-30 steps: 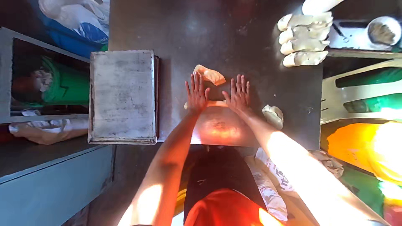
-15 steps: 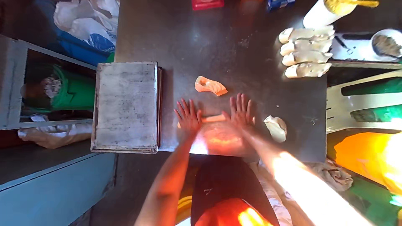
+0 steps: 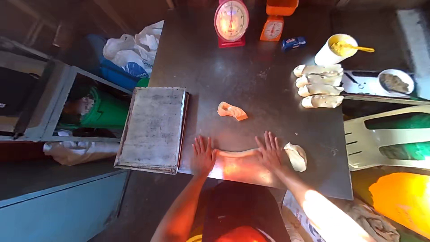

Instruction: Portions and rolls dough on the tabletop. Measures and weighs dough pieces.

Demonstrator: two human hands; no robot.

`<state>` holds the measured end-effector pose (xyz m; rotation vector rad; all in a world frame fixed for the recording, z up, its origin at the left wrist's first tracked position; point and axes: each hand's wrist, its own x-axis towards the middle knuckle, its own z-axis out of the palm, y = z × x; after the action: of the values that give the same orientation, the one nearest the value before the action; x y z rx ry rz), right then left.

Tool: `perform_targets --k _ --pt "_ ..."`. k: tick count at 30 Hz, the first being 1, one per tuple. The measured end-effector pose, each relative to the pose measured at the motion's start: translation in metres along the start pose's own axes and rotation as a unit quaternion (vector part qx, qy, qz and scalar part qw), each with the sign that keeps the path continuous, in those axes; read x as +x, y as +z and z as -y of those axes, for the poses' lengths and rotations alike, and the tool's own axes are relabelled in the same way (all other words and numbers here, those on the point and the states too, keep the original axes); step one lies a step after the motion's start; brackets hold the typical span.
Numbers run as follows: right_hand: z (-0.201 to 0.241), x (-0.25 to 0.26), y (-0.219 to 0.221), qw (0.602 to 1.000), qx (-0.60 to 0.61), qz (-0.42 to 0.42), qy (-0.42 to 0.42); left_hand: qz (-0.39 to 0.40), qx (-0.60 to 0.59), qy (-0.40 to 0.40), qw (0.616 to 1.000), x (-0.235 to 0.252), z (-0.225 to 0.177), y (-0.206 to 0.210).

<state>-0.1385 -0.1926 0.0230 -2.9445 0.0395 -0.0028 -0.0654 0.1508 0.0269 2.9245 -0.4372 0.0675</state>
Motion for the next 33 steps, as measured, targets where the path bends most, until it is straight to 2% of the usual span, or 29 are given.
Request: perform_targets --k 3,5,8,10,12,13,15,16,17,18,20,22,24,25,27,29,33 --pt "-0.027 0.081 -0.006 0.998 -0.026 -0.025 0.045 -0.006 -0.002 -0.007 1.000 0.082 0.021 0.005" --pt "-0.029 0.076 0.002 0.996 -0.030 -0.037 0.069 -0.007 -0.016 0.023 1.000 0.088 0.032 0.016" --pt "0.001 -0.014 -0.009 0.997 -0.049 -0.004 0.066 0.002 -0.034 0.074 0.997 0.016 0.032 0.013" --pt "0.012 -0.075 -0.010 0.998 -0.036 -0.005 0.053 0.023 -0.059 0.069 0.996 -0.038 0.025 -0.001" --pt "0.016 -0.112 -0.022 0.997 -0.028 0.023 0.065 0.082 -0.076 0.042 0.993 -0.076 0.015 -0.016" --pt "0.019 -0.115 -0.034 0.995 -0.015 0.043 0.086 0.114 -0.093 0.013 0.989 -0.084 0.008 -0.026" --pt "0.029 -0.098 -0.065 0.979 0.034 0.141 0.141 0.143 -0.154 -0.054 0.976 -0.081 -0.014 -0.053" --pt "0.040 -0.083 -0.084 0.968 0.075 0.184 0.154 0.138 -0.187 -0.066 0.971 -0.075 -0.028 -0.072" --pt "0.058 -0.069 -0.107 0.964 0.122 0.192 0.137 0.121 -0.217 -0.050 0.967 -0.066 -0.043 -0.092" --pt "0.083 -0.058 -0.131 0.966 0.175 0.165 0.096 0.103 -0.250 -0.011 0.963 -0.056 -0.057 -0.109" --pt "0.136 -0.049 -0.162 0.966 0.256 0.030 -0.005 0.092 -0.343 0.079 0.931 -0.041 -0.081 -0.134" --pt "0.182 -0.043 -0.171 0.948 0.295 -0.105 -0.060 0.121 -0.461 0.088 0.874 -0.035 -0.094 -0.150" --pt "0.201 -0.027 -0.164 0.950 0.260 -0.153 -0.078 0.151 -0.534 0.060 0.830 -0.027 -0.090 -0.160" --pt "0.203 -0.018 -0.159 0.960 0.231 -0.143 -0.070 0.170 -0.520 0.052 0.836 -0.024 -0.083 -0.164" --pt "0.208 -0.005 -0.153 0.973 0.203 -0.091 -0.063 0.197 -0.440 0.035 0.875 -0.023 -0.069 -0.171" --pt "0.220 0.009 -0.160 0.975 0.196 -0.052 -0.091 0.194 -0.365 0.028 0.910 -0.016 -0.056 -0.181" --pt "0.240 0.041 -0.201 0.971 0.203 0.026 -0.122 0.159 -0.323 -0.018 0.933 0.011 -0.047 -0.210"
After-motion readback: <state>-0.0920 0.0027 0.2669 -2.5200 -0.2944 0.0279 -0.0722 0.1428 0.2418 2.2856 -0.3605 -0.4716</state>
